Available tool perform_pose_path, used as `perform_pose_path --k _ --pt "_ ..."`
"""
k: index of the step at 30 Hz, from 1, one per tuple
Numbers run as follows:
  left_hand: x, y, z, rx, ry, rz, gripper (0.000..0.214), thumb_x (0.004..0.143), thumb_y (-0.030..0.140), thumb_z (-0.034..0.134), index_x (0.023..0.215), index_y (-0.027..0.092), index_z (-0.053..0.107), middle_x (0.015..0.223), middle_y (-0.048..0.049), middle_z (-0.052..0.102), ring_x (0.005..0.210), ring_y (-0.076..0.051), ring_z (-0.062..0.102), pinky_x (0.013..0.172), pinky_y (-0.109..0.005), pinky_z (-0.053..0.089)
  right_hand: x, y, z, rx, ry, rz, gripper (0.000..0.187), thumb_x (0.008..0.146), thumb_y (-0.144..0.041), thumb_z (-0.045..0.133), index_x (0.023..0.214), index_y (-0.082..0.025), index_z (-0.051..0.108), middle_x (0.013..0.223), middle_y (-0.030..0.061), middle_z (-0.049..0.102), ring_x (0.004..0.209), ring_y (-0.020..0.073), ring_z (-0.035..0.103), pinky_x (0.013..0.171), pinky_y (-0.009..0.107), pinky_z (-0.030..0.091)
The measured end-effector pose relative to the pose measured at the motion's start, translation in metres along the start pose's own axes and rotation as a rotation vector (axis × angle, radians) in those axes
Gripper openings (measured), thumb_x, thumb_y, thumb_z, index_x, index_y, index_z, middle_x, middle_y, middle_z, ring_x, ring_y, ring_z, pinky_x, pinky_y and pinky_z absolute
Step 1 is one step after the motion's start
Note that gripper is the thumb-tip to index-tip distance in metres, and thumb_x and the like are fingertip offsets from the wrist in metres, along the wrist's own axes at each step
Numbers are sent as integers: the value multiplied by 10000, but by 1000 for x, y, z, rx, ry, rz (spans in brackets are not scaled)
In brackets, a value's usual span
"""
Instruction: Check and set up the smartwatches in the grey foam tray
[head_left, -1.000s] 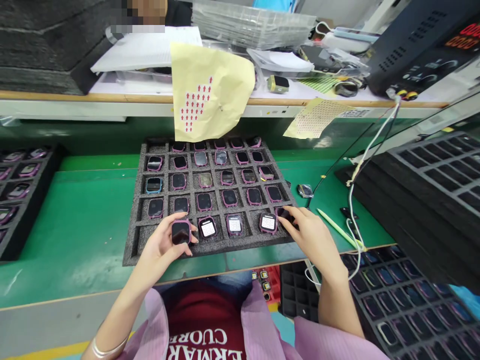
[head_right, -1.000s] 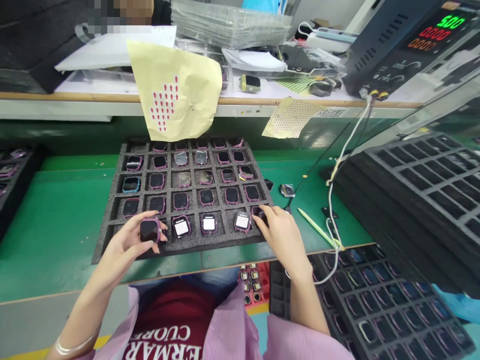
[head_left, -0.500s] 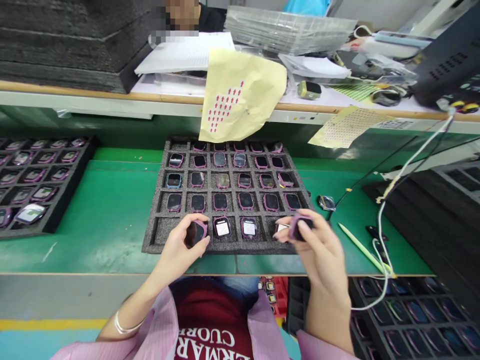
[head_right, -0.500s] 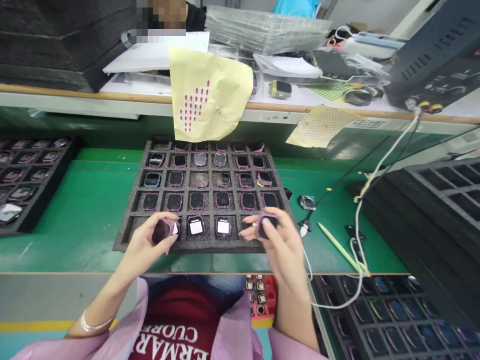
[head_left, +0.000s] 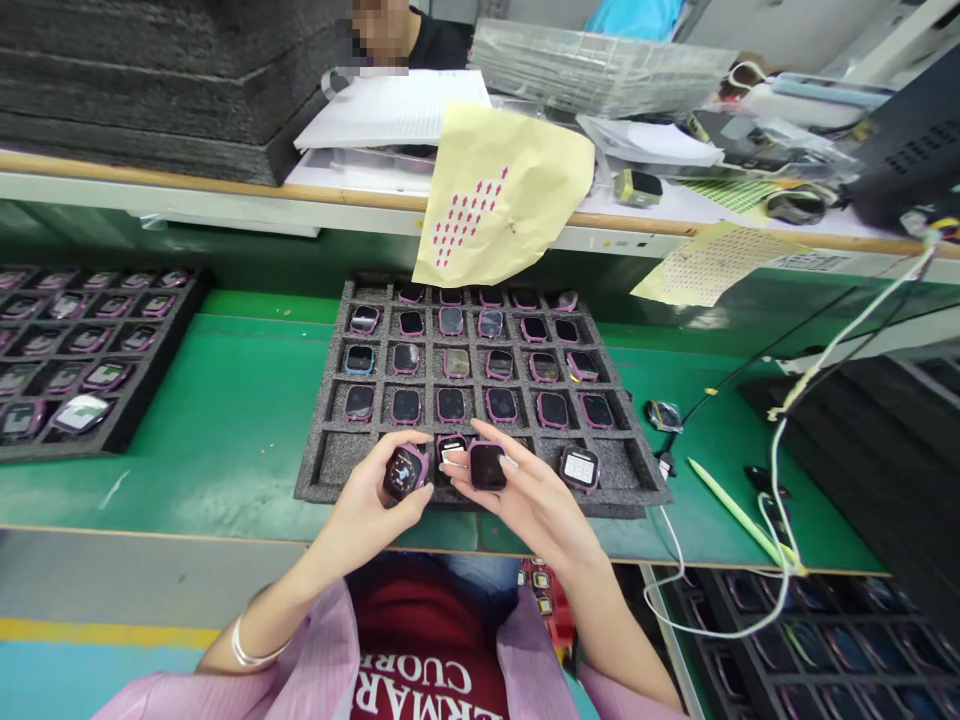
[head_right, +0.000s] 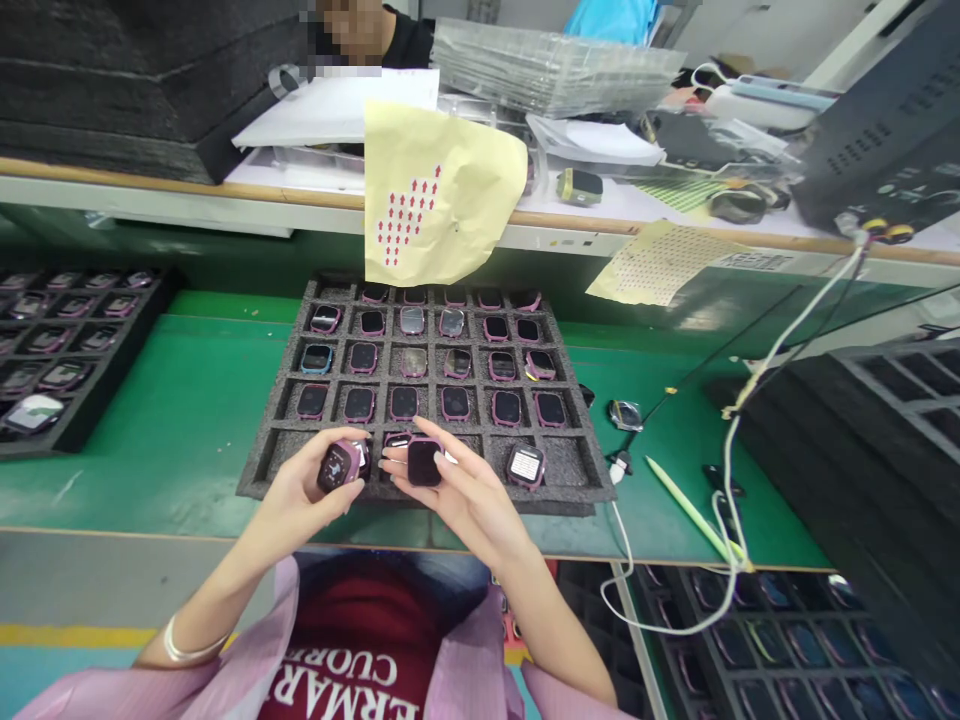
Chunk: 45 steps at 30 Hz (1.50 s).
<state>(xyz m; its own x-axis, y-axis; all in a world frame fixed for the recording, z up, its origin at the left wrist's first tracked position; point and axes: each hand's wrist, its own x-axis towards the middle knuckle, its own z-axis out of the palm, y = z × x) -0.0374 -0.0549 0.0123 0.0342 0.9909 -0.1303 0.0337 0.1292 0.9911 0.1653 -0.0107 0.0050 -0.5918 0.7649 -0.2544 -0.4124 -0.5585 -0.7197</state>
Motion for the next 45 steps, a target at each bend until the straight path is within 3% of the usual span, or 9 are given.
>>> perform_pose_path --k 3,6,12,17,25,31,40,45 --pt "0 1 0 -1 -11 6 401 779 142 611 1165 205 524 949 -31 578 759 -162 548 650 -249 427 2 3 -2 2 -15 -23 366 726 -282 796 1058 -237 649 1049 91 706 1046 301 651 1023 566 367" --pt "-2 3 0 15 -26 6 400 776 127 607 1159 212 524 954 -29 587 791 -171 556 655 -248 432 1 3 -2 -4 4 -58 340 646 -270 853 933 -232 674 969 68 721 962 309 683 978 583 408" --pt "-4 4 0 15 -67 -42 392 808 145 575 1179 241 491 981 -29 587 744 -152 554 564 -226 400 0 0 3 -36 0 -26 433 670 -301 838 1060 -216 671 1020 99 713 989 320 671 950 573 450" --pt "-2 1 -1 51 -61 -20 366 796 135 565 1148 227 517 998 -31 603 739 -155 557 552 -227 385 4 2 4 -8 -31 -33 371 697 -214 811 1052 -216 701 1016 88 723 1005 309 669 988 564 426" --pt "-1 -7 -5 57 4 -24 329 784 148 549 1106 212 528 802 20 556 537 -97 435 509 -221 326 1 0 4 -67 -72 -113 344 730 -185 787 1062 -234 710 1037 89 719 999 301 673 982 547 439" --pt "2 -10 -8 51 59 -52 328 770 150 544 1093 195 513 686 51 494 476 -83 391 475 -209 315 0 -1 6 -92 -28 -128 348 727 -214 793 1063 -208 701 1017 110 718 1002 319 668 948 576 456" --pt "-2 -4 -6 139 74 39 287 759 122 551 1032 205 526 835 23 523 638 -102 470 564 -198 364 -2 -3 6 -140 -66 -170 346 745 -164 768 1080 -226 706 1026 97 715 985 307 676 945 547 476" --pt "-1 -5 -4 118 60 45 333 786 170 567 1111 210 507 903 1 543 690 -119 500 591 -203 394 0 -3 5 -157 -58 -167 364 755 -178 763 1109 -229 694 1025 99 715 990 307 676 930 537 493"
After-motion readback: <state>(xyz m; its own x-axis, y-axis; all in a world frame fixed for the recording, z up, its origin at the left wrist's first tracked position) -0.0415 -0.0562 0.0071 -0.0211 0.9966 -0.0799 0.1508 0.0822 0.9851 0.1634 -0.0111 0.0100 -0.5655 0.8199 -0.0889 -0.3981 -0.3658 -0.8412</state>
